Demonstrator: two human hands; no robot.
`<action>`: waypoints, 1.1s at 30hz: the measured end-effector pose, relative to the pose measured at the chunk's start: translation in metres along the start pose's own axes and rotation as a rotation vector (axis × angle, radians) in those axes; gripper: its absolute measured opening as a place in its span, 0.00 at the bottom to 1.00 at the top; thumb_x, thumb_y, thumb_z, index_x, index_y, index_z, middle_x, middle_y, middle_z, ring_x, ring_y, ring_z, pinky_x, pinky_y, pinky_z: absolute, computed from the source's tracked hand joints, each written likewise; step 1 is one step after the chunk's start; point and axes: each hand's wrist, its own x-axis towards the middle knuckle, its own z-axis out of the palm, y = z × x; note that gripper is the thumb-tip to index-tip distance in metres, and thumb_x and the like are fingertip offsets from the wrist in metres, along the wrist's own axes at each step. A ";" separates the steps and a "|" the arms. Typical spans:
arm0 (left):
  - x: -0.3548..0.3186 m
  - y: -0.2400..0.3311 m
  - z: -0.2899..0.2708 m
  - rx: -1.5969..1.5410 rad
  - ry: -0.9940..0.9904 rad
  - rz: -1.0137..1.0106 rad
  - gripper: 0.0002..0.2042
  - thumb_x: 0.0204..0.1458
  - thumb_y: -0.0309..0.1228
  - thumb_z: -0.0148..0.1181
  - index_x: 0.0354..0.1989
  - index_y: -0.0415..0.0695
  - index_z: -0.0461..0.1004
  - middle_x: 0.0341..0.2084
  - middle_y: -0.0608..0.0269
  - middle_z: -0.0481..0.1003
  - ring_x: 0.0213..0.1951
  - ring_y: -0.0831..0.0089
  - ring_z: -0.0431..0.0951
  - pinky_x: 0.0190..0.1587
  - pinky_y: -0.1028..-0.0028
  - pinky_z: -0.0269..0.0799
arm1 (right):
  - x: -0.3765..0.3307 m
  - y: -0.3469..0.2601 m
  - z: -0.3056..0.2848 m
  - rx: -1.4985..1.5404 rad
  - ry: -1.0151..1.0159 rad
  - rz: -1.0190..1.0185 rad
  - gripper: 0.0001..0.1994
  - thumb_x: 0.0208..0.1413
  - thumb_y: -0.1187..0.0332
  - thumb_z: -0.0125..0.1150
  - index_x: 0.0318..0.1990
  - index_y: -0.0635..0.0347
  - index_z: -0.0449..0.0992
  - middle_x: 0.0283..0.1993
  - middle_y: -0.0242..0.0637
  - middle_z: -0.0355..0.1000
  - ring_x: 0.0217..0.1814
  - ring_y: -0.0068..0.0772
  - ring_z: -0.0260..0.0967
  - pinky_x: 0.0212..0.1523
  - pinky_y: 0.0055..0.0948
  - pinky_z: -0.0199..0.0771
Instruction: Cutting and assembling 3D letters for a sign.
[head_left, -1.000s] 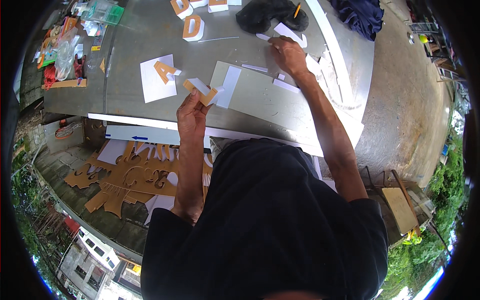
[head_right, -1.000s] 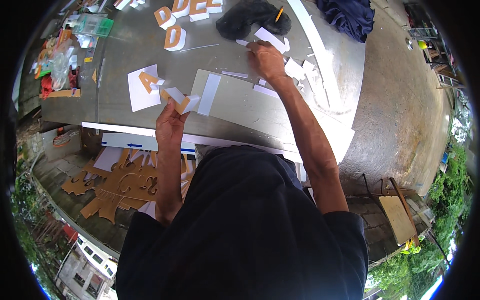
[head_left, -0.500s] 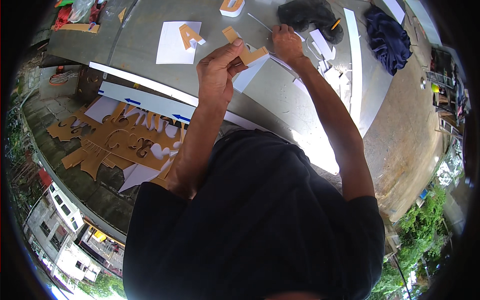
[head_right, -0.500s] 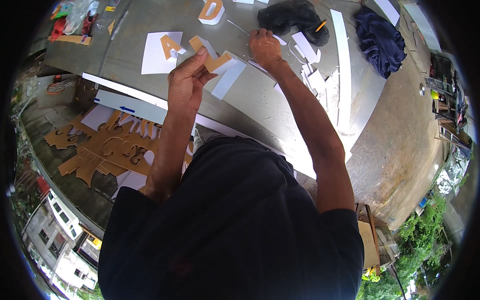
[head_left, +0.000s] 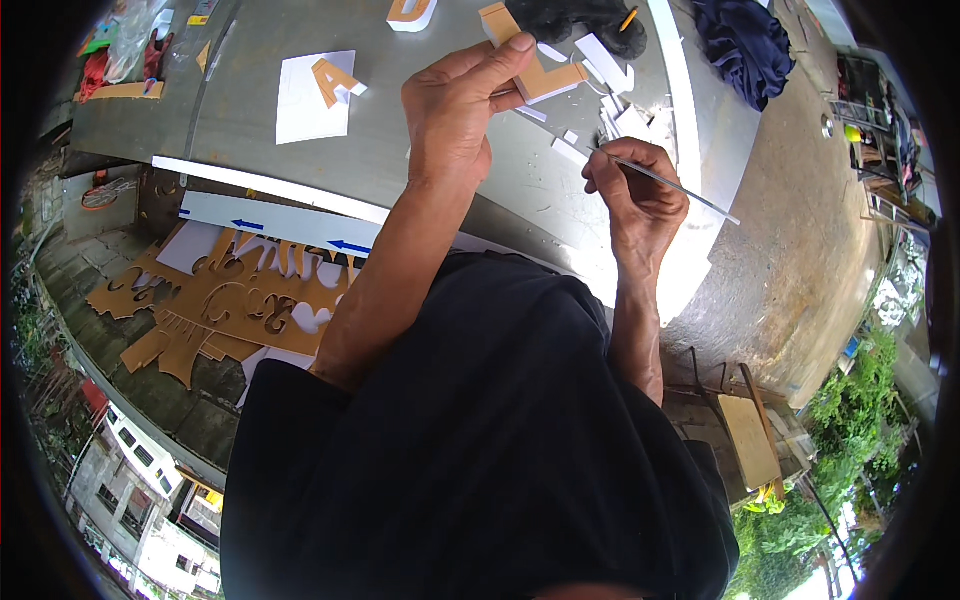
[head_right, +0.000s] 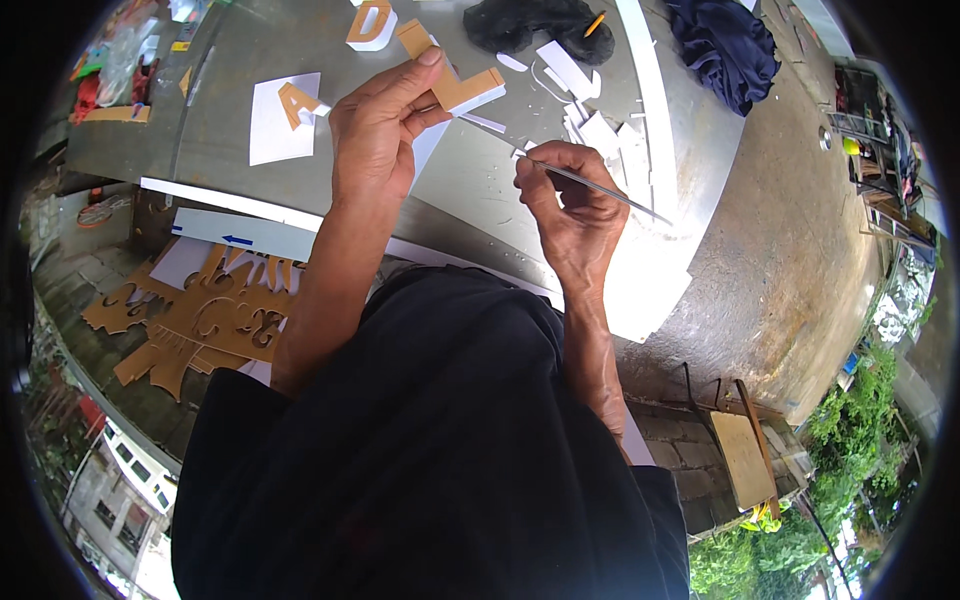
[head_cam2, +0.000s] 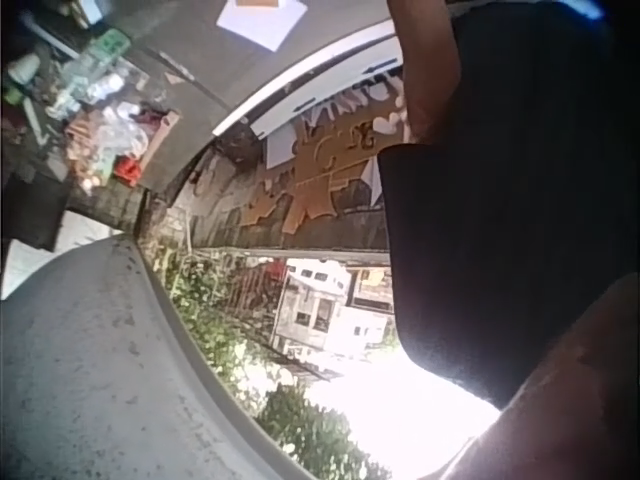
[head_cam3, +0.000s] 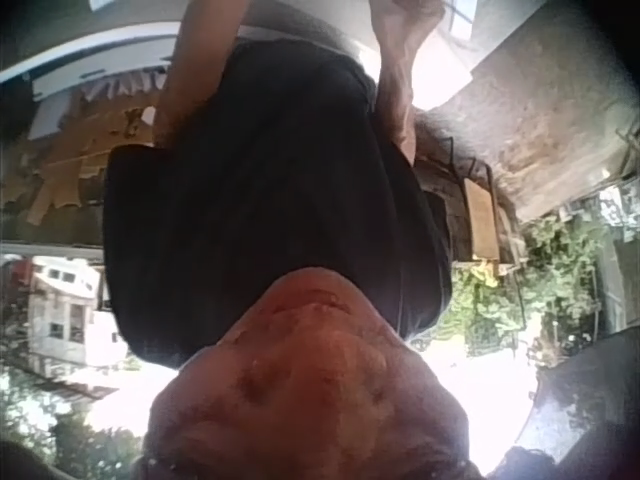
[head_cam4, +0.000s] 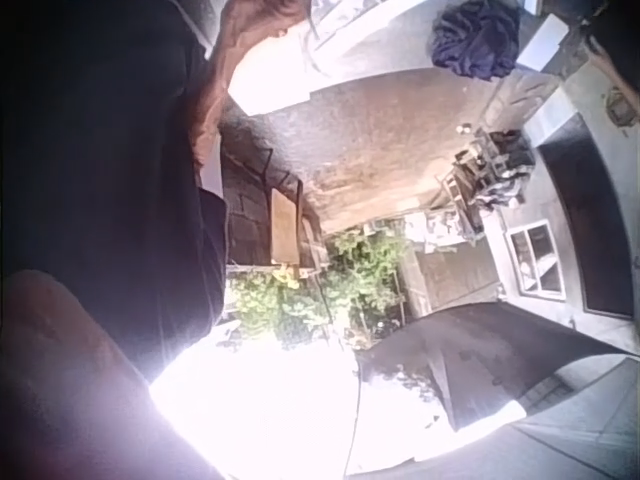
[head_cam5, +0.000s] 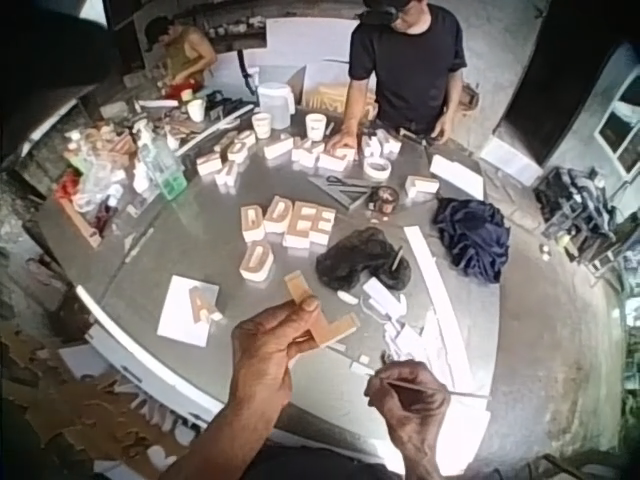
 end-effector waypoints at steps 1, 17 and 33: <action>-0.002 -0.001 0.006 0.016 -0.016 0.028 0.17 0.54 0.31 0.73 0.44 0.29 0.81 0.37 0.52 0.83 0.37 0.65 0.85 0.42 0.68 0.83 | -0.004 -0.002 0.004 0.027 0.016 -0.017 0.05 0.61 0.77 0.66 0.43 0.68 0.79 0.37 0.39 0.78 0.36 0.26 0.78 0.35 0.23 0.79; -0.021 -0.007 0.017 0.010 -0.069 0.069 0.16 0.53 0.31 0.74 0.43 0.28 0.82 0.36 0.52 0.83 0.38 0.66 0.84 0.45 0.65 0.85 | -0.004 0.011 0.024 -0.326 0.007 -0.301 0.07 0.59 0.81 0.64 0.44 0.65 0.78 0.38 0.40 0.81 0.36 0.27 0.82 0.36 0.26 0.80; -0.022 -0.009 0.012 0.042 -0.057 0.067 0.15 0.54 0.30 0.73 0.43 0.28 0.82 0.36 0.53 0.83 0.38 0.67 0.85 0.45 0.65 0.85 | -0.003 0.010 0.019 -0.632 0.042 -0.468 0.10 0.54 0.83 0.68 0.42 0.63 0.79 0.37 0.42 0.80 0.34 0.36 0.81 0.34 0.29 0.78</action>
